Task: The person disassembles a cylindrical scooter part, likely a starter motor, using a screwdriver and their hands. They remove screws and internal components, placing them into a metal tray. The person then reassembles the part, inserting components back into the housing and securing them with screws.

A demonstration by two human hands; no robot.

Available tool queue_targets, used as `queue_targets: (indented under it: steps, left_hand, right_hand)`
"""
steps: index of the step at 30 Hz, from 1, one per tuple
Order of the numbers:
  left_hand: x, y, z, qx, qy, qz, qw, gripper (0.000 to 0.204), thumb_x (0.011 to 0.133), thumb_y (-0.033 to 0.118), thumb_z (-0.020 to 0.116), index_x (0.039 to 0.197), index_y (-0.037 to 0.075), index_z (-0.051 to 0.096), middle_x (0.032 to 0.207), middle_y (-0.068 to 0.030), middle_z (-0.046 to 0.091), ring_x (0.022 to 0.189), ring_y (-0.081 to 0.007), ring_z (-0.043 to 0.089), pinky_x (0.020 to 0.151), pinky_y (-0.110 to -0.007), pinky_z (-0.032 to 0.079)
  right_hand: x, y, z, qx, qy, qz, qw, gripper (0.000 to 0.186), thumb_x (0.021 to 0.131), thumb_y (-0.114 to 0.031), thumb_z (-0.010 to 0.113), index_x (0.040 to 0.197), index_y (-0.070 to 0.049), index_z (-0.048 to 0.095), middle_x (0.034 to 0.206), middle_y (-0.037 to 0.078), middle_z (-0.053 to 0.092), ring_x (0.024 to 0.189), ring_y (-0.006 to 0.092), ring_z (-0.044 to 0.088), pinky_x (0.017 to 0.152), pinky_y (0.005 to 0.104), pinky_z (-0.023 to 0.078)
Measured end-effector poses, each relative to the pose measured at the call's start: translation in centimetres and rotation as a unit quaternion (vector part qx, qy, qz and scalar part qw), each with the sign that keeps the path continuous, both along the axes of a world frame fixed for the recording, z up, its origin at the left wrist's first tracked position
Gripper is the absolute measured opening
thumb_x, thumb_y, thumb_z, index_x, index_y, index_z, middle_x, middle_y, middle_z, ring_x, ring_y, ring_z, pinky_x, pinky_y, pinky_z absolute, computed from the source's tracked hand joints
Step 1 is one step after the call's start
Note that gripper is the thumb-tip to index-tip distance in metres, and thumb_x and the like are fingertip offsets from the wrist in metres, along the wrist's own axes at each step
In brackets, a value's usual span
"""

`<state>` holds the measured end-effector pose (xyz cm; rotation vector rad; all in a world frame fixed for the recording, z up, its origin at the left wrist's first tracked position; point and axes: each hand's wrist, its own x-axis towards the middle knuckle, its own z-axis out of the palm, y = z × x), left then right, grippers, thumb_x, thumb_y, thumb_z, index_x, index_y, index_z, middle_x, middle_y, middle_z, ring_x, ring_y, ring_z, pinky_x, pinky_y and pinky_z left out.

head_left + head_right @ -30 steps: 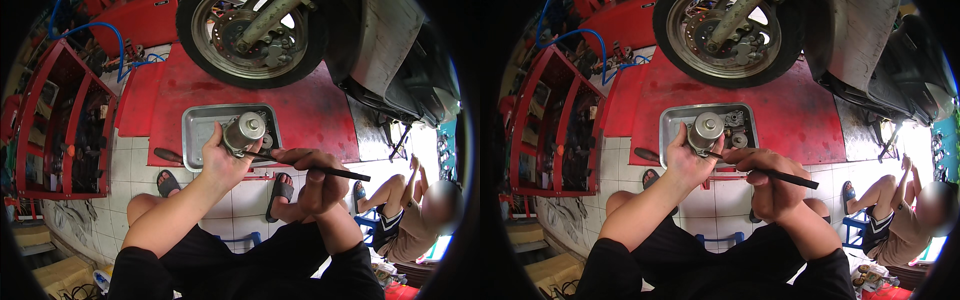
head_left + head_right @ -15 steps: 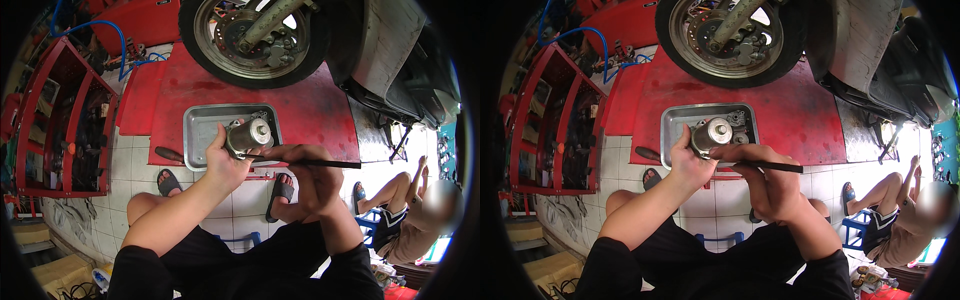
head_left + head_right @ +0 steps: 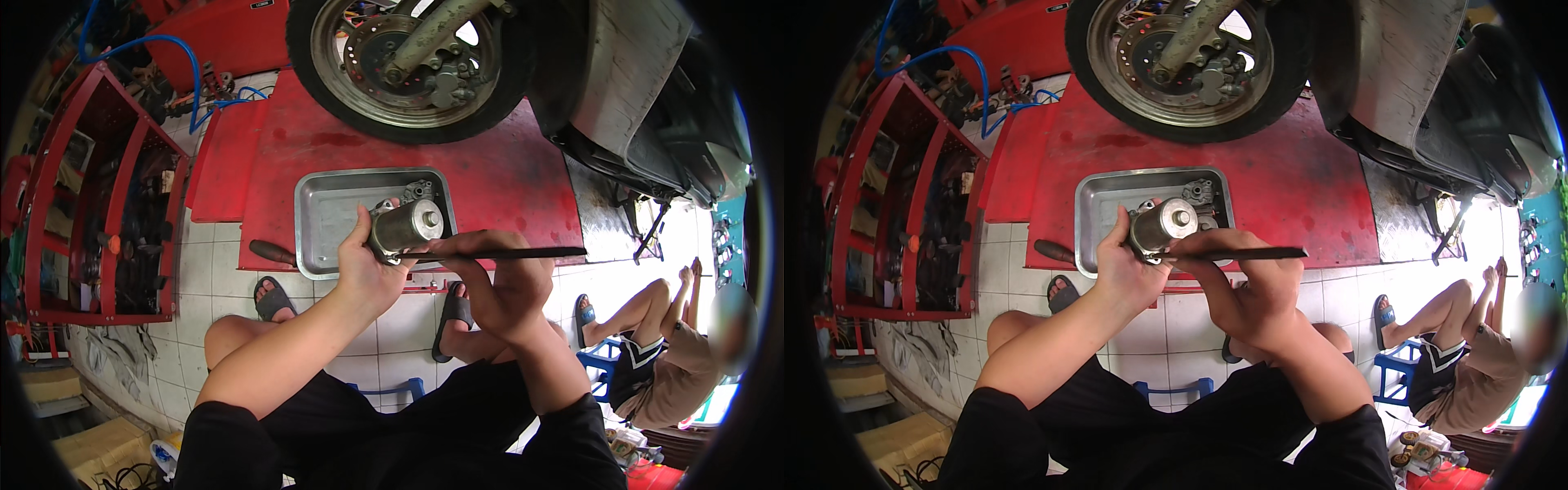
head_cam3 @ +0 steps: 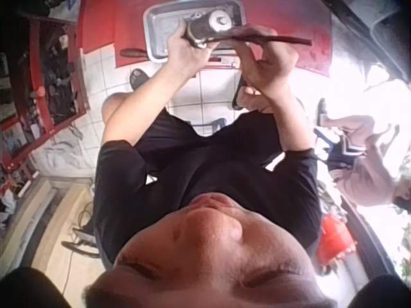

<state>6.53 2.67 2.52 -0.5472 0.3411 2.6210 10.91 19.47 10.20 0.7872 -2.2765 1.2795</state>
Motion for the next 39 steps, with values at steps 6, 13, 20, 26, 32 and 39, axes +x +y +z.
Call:
queue_targets:
  steps: [6, 13, 20, 26, 32, 39]
  left_hand:
    - [0.4, -0.2, 0.5, -0.007, 0.008, -0.002, 1.000, 0.051, 0.107, 0.048, 0.036, 0.125, 0.006, 0.058, 0.126, -0.0119, 0.063, 0.125, -0.0314, 0.056, 0.111, -0.048, 0.041]
    - [0.1, -0.1, 0.3, 0.010, -0.003, -0.005, 1.000, 0.050, 0.107, 0.050, 0.035, 0.124, 0.008, 0.057, 0.127, -0.0138, 0.063, 0.123, -0.0313, 0.059, 0.107, -0.052, 0.044]
    - [0.1, 0.0, 0.5, -0.015, -0.024, -0.005, 1.000, 0.049, 0.107, 0.049, 0.037, 0.124, 0.008, 0.059, 0.127, -0.0128, 0.063, 0.124, -0.0311, 0.058, 0.107, -0.049, 0.045]
    - [0.2, -0.4, -0.2, 0.010, -0.006, -0.029, 1.000, 0.049, 0.106, 0.049, 0.038, 0.127, 0.009, 0.059, 0.131, -0.0116, 0.062, 0.127, -0.0304, 0.056, 0.106, -0.047, 0.045]
    - [0.4, -0.3, 0.3, -0.036, -0.021, -0.011, 0.999, 0.051, 0.107, 0.049, 0.038, 0.127, 0.007, 0.059, 0.130, -0.0103, 0.063, 0.125, -0.0295, 0.057, 0.108, -0.047, 0.044]
    - [0.2, -0.7, 0.2, -0.015, -0.001, -0.025, 1.000, 0.052, 0.107, 0.048, 0.037, 0.129, 0.006, 0.057, 0.130, -0.0105, 0.062, 0.127, -0.0279, 0.056, 0.110, -0.045, 0.042]
  right_hand:
    - [-0.4, -1.2, 1.2, -0.003, -0.025, -0.008, 1.000, 0.031, 0.084, 0.013, 0.060, 0.114, 0.011, 0.052, 0.103, 0.024, 0.071, 0.095, 0.0291, 0.073, 0.085, 0.0387, 0.057]
    - [-0.7, 0.1, -1.2, -0.050, -0.016, -0.007, 0.999, 0.033, 0.083, 0.009, 0.069, 0.114, 0.006, 0.059, 0.100, 0.015, 0.074, 0.093, 0.0238, 0.075, 0.081, 0.0328, 0.059]
    - [-0.5, -2.2, 0.8, -0.226, -0.116, 0.019, 0.967, 0.034, 0.085, 0.012, 0.065, 0.118, 0.005, 0.061, 0.107, 0.016, 0.073, 0.100, 0.0275, 0.074, 0.083, 0.0325, 0.058]
    - [-1.0, -0.6, -0.3, -0.055, -0.012, -0.082, 0.995, 0.021, 0.076, -0.003, 0.084, 0.088, 0.002, 0.068, 0.090, 0.009, 0.072, 0.080, 0.0191, 0.075, 0.066, 0.0307, 0.058]
    - [-1.5, -2.6, 0.4, -0.151, -0.006, -0.043, 0.988, 0.037, 0.078, 0.004, 0.078, 0.111, 0.005, 0.062, 0.093, 0.013, 0.075, 0.084, 0.0222, 0.075, 0.076, 0.0320, 0.059]
    - [-1.3, -0.4, -0.3, -0.021, 0.026, -0.048, 0.998, 0.034, 0.080, 0.004, 0.077, 0.112, 0.004, 0.064, 0.099, 0.013, 0.074, 0.085, 0.0231, 0.075, 0.070, 0.0301, 0.059]
